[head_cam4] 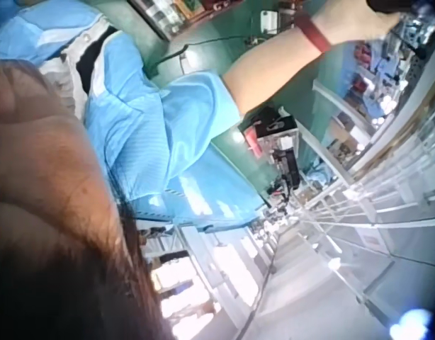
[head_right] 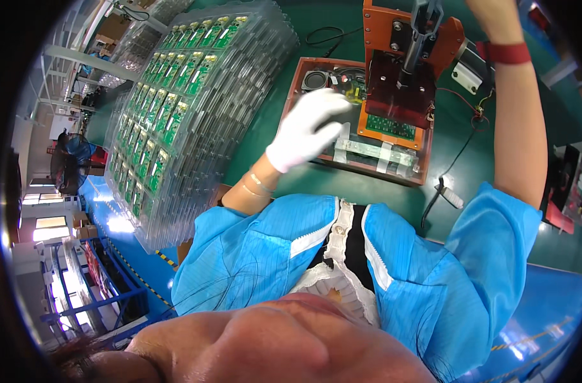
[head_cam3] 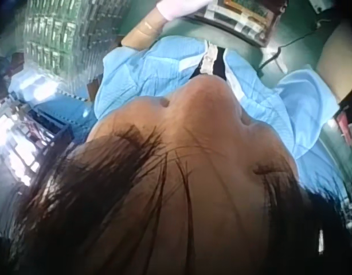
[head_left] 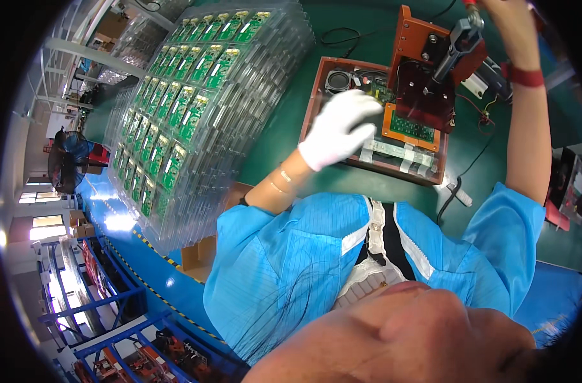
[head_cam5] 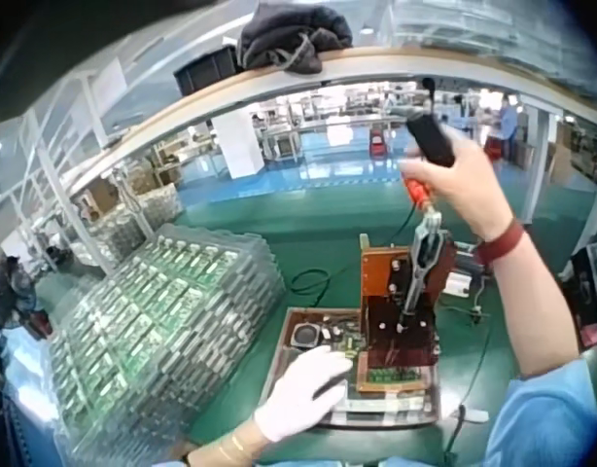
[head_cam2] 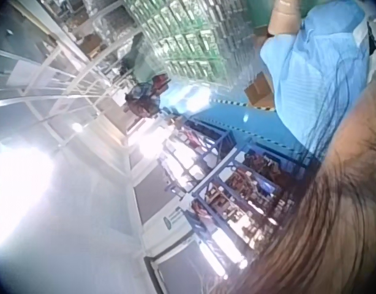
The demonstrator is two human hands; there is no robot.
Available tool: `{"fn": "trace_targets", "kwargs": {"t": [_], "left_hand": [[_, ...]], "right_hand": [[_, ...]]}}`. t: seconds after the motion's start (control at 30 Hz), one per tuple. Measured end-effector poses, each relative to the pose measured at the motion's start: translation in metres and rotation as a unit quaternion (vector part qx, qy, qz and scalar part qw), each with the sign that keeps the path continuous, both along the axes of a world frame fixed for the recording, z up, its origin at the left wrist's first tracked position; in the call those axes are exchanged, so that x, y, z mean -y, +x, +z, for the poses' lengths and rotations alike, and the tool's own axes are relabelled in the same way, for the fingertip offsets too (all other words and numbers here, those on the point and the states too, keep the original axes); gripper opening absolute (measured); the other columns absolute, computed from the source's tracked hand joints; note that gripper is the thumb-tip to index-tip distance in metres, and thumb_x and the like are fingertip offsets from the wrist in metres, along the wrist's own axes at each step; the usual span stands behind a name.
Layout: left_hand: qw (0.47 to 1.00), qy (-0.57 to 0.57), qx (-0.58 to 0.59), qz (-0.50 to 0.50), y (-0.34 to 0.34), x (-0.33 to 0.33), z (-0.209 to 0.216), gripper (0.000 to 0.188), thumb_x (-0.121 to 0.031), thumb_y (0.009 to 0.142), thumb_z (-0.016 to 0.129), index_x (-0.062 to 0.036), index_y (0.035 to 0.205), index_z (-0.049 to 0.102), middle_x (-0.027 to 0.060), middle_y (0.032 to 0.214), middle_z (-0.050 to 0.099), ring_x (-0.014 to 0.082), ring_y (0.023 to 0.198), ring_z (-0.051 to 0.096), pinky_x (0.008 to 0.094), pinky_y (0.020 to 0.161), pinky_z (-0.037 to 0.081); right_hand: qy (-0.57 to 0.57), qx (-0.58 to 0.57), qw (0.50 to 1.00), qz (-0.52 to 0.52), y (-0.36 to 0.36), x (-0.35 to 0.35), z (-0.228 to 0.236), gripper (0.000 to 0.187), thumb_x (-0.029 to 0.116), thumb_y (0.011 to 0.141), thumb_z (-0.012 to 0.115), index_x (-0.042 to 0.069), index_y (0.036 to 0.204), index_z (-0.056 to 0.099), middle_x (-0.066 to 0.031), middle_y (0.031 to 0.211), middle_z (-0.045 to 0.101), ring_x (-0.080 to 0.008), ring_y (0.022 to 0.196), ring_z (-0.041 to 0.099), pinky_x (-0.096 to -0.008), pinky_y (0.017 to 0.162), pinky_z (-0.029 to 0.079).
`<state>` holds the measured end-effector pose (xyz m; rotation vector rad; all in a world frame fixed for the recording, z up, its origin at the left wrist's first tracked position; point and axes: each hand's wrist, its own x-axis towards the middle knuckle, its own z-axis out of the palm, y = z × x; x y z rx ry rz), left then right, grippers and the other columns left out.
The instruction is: Manually placing printed circuit boards into a press fixture and using a lever to press components onto the board.
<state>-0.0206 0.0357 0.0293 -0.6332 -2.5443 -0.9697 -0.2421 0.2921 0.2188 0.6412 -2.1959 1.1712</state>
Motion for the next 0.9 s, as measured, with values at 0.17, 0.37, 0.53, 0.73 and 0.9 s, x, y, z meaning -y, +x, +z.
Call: {"fn": "trace_targets", "kwargs": {"t": [0.17, 0.37, 0.53, 0.73, 0.9], "left_hand": [[0.974, -0.122, -0.149, -0.121, -0.033, -0.041, -0.02, 0.041, -0.046, 0.09, 0.059, -0.0151, 0.114, 0.069, 0.0118, 0.123, 0.064, 0.0346, 0.109, 0.056, 0.0441, 0.097, 0.04], [0.96, -0.198, -0.15, -0.127, -0.035, -0.038, -0.033, 0.028, -0.04, 0.092, 0.057, -0.018, 0.104, 0.07, 0.012, 0.116, 0.065, 0.0346, 0.092, 0.057, 0.0437, 0.085, 0.047], [0.967, -0.206, -0.103, -0.105, -0.044, -0.042, -0.031, 0.024, -0.027, 0.089, 0.058, -0.0177, 0.108, 0.07, 0.011, 0.114, 0.066, 0.0321, 0.093, 0.061, 0.0422, 0.079, 0.052], [0.971, -0.153, -0.109, -0.148, -0.027, -0.02, -0.018, 0.031, -0.009, 0.079, 0.061, -0.017, 0.107, 0.072, 0.0071, 0.112, 0.069, 0.0277, 0.098, 0.065, 0.0388, 0.082, 0.054], [0.976, -0.036, -0.2, -0.083, 0.075, 0.053, 0.024, 0.032, 0.003, 0.076, 0.059, -0.01, 0.102, 0.071, 0.005, 0.104, 0.072, 0.0272, 0.092, 0.068, 0.0386, 0.081, 0.055]], "right_hand": [[-0.303, 0.308, 0.883, 0.183, -0.039, 0.016, -0.042, 0.027, 0.019, 0.086, 0.075, 0.003, 0.106, 0.067, -0.007, 0.09, 0.071, -0.0114, 0.068, 0.06, -0.0196, 0.061, 0.047], [-0.234, 0.242, 0.911, 0.239, -0.003, 0.023, -0.032, 0.039, 0.028, 0.098, 0.061, 0.0, 0.123, 0.069, -0.0013, 0.098, 0.065, -0.0069, 0.073, 0.049, -0.0192, 0.068, 0.041], [-0.208, 0.259, 0.907, 0.26, -0.038, -0.001, -0.048, 0.041, 0.027, 0.1, 0.06, -0.001, 0.13, 0.064, -0.0033, 0.109, 0.066, -0.0083, 0.072, 0.051, -0.0186, 0.069, 0.042], [-0.229, 0.26, 0.889, 0.3, -0.043, 0.006, -0.044, 0.049, 0.025, 0.098, 0.064, -0.004, 0.137, 0.055, -0.0043, 0.119, 0.067, -0.0075, 0.073, 0.052, -0.0183, 0.069, 0.044], [-0.22, 0.27, 0.889, 0.297, -0.049, 0.001, -0.039, 0.049, 0.022, 0.098, 0.063, -0.003, 0.139, 0.053, -0.0048, 0.121, 0.067, -0.0078, 0.075, 0.054, -0.0182, 0.071, 0.046]]}}
